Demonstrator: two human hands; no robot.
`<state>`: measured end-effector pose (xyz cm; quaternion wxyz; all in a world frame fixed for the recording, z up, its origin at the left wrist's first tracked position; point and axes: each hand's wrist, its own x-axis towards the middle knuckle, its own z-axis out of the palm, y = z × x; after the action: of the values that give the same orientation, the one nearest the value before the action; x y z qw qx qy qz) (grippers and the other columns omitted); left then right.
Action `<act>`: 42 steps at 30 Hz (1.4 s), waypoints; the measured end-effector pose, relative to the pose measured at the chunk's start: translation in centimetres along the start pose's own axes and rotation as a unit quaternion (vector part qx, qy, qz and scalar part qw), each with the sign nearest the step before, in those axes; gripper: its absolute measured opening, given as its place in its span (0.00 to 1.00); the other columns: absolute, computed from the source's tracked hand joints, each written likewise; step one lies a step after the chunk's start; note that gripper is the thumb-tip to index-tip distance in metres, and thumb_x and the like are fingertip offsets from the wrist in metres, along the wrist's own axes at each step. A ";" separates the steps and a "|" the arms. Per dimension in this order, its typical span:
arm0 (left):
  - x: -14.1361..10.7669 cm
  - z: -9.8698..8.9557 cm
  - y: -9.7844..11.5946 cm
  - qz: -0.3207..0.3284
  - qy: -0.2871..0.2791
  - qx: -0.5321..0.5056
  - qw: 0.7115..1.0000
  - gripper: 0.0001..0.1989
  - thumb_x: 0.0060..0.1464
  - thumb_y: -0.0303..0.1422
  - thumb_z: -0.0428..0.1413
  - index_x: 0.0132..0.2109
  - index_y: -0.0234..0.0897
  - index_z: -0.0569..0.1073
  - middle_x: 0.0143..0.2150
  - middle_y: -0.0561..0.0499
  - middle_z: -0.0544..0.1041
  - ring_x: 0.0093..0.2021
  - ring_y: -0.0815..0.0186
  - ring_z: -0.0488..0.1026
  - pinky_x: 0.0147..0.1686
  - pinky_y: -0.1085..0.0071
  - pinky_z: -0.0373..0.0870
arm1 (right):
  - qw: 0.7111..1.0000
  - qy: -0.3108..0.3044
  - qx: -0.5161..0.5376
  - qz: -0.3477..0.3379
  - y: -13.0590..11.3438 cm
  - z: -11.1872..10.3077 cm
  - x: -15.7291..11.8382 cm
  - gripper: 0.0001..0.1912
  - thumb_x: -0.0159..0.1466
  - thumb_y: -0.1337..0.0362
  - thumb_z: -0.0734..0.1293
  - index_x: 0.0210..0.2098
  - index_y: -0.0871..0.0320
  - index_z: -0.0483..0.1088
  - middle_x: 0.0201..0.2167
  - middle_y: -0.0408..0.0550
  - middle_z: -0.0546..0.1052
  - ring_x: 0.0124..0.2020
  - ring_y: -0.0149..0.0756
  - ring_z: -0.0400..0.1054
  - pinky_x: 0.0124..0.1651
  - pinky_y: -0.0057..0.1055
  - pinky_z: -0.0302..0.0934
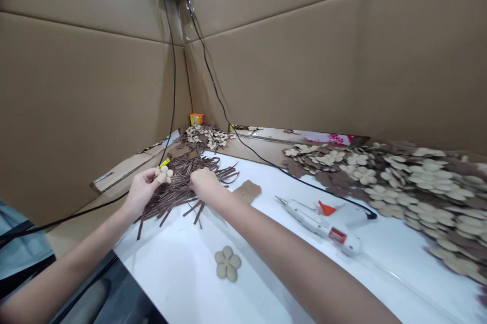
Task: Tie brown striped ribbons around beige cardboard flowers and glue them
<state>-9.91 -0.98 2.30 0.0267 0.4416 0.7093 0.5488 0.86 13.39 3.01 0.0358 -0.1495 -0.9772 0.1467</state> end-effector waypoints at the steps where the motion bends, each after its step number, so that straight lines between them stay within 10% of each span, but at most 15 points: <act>1: 0.0 0.0 0.1 0.000 -0.017 -0.002 1.000 0.12 0.50 0.39 0.53 0.29 0.33 0.72 0.28 0.48 0.77 0.31 0.65 0.72 0.33 0.72 0.67 | 1.000 0.005 0.012 0.002 0.2 -0.1 -0.1 0.14 0.65 0.60 0.62 0.47 0.60 0.66 0.47 0.51 0.70 0.44 0.38 0.67 0.46 0.40 0.64; 12: -4.0 0.3 6.5 0.148 -0.138 0.079 0.976 0.11 0.47 0.21 0.51 0.31 0.38 0.75 0.55 0.47 0.70 0.57 0.58 0.64 0.59 0.55 0.51 | 0.948 0.101 0.301 -0.015 -0.5 -2.7 -6.6 0.03 0.60 0.65 0.64 0.32 0.59 0.68 0.27 0.42 0.73 0.29 0.31 0.68 0.32 0.28 0.61; 17: -7.0 2.6 9.0 0.335 -0.010 0.297 0.894 0.12 0.50 0.18 0.50 0.32 0.39 0.74 0.53 0.49 0.73 0.58 0.51 0.62 0.58 0.38 0.29 | 0.875 0.120 0.469 -0.028 -0.8 -3.5 -10.5 0.10 0.58 0.59 0.65 0.36 0.56 0.62 0.24 0.40 0.73 0.26 0.31 0.68 0.28 0.26 0.59; 23: -7.9 3.6 10.2 0.436 0.082 0.312 0.840 0.11 0.50 0.19 0.53 0.36 0.40 0.72 0.37 0.55 0.80 0.50 0.53 0.71 0.56 0.36 0.19 | 0.807 0.109 0.580 -0.036 -0.7 -4.4 -13.6 0.17 0.54 0.54 0.69 0.35 0.57 0.61 0.20 0.39 0.71 0.25 0.29 0.67 0.29 0.26 0.59; 35: -7.7 4.6 8.7 0.189 -0.141 -0.070 0.969 0.03 0.53 0.26 0.55 0.36 0.37 0.72 0.39 0.47 0.74 0.44 0.63 0.69 0.45 0.67 0.65 | 0.787 -0.005 0.617 0.014 1.1 -6.2 -16.2 0.16 0.52 0.64 0.73 0.40 0.58 0.74 0.28 0.42 0.74 0.32 0.28 0.68 0.39 0.27 0.61; 42: -8.3 4.8 8.4 -0.059 -0.261 -0.247 0.931 0.09 0.52 0.36 0.58 0.32 0.33 0.73 0.29 0.51 0.70 0.28 0.71 0.63 0.27 0.76 0.60 | 0.835 0.035 0.549 0.014 1.3 -5.1 -16.0 0.12 0.51 0.68 0.70 0.36 0.57 0.77 0.26 0.41 0.74 0.27 0.27 0.66 0.34 0.26 0.59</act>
<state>2.68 -2.71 3.45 0.3517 0.5063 0.5437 0.5696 17.02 11.19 7.08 0.1438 -0.1236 -0.7320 0.6543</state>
